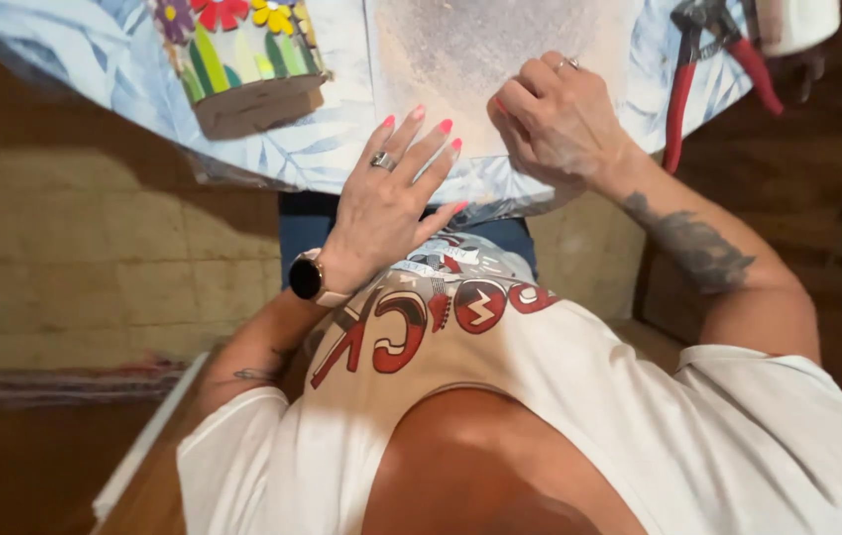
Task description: Decorating a cylindrical container with small floral cutouts using glue.
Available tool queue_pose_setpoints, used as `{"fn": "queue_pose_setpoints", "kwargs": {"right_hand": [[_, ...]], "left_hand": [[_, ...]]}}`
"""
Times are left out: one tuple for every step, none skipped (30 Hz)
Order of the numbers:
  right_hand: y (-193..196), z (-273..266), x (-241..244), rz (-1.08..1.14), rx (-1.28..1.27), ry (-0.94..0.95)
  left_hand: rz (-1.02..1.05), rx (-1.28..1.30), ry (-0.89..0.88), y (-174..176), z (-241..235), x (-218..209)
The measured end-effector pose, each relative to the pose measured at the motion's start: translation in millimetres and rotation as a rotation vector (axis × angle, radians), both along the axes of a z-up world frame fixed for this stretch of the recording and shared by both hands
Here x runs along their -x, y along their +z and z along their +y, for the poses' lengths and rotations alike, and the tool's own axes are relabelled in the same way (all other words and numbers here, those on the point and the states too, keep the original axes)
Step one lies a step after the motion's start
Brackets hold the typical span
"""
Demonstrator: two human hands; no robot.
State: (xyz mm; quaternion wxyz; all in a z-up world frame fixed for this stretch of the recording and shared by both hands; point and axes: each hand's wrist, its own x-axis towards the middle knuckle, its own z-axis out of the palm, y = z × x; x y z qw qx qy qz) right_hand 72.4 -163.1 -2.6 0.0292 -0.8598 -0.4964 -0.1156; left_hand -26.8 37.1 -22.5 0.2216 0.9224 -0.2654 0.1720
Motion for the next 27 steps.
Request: {"fn": "queue_pose_setpoints", "kwargs": {"right_hand": [[3,4,-8,-0.013,0.026,0.076],[5,9,-16,-0.033,0.047,0.145],[5,24,-23,-0.039,0.053,0.160],[6,37,-30,-0.063,0.006,0.210],[7,50,-38,-0.085,-0.041,0.261],[2,60,-45,-0.090,-0.036,0.265],[-4,68,-53,-0.148,-0.040,0.284],[-9,78,-61,-0.205,-0.045,0.302],[-6,78,-59,-0.211,-0.041,0.306],[-4,77,-57,-0.191,0.015,0.327],[-2,77,-54,-0.171,0.072,0.347],[6,65,-44,-0.166,0.076,0.351],[15,54,-33,-0.065,0.155,0.364],[24,44,-25,0.029,0.228,0.377],[14,18,-25,0.027,0.228,0.382],[4,-8,-25,0.053,0.194,0.438],[-7,-35,-26,0.079,0.159,0.494],[-3,-56,-31,0.084,0.150,0.491],[1,-77,-36,0.044,0.230,0.400],[5,-96,-46,-0.002,0.306,0.317],[5,-84,-30,-0.003,0.296,0.322],[8,-71,-21,0.143,0.134,0.227],[12,-58,-13,0.288,-0.029,0.133],[13,-43,0,0.288,-0.034,0.140],[13,-29,12,0.526,-0.272,-0.012],[13,-13,24,0.764,-0.516,-0.166],[8,1,28,0.769,-0.523,-0.156]], "left_hand": [[-0.001,0.003,-0.013,-1,0,0],[-0.008,0.001,-0.034,-2,2,-1],[-0.015,0.006,-0.019,-2,2,2],[-0.007,-0.011,-0.014,-3,3,2],[0.002,-0.027,-0.010,-3,2,3],[-0.003,-0.023,-0.006,-4,2,3],[0.005,-0.047,-0.008,-6,1,3],[0.013,-0.073,-0.010,-8,1,3],[0.007,-0.070,-0.006,-8,1,3],[0.008,-0.080,-0.004,-9,1,3],[0.008,-0.091,-0.001,-11,0,3],[0.014,-0.085,0.003,-11,0,4],[0.009,-0.092,0.002,-12,-1,5],[-0.002,-0.105,0.003,-13,1,4],[-0.003,-0.105,0.009,-15,0,3],[-0.014,0.030,-0.013,-17,0,3],[-0.026,0.165,-0.034,-19,-2,3],[-0.019,0.158,-0.038,-17,-2,3],[-0.014,0.166,-0.043,-14,-2,2],[-0.015,0.170,-0.040,-11,-1,0],[-0.014,0.160,-0.035,-9,-5,3],[-0.005,0.240,-0.010,-6,-8,0],[0.003,0.320,0.014,-2,-12,-4],[0.002,0.315,0.020,1,-19,-3],[0.051,0.448,0.037,4,-26,-3],[0.099,0.577,0.056,6,-31,-4],[0.098,0.567,0.064,15,-31,-6]]}}
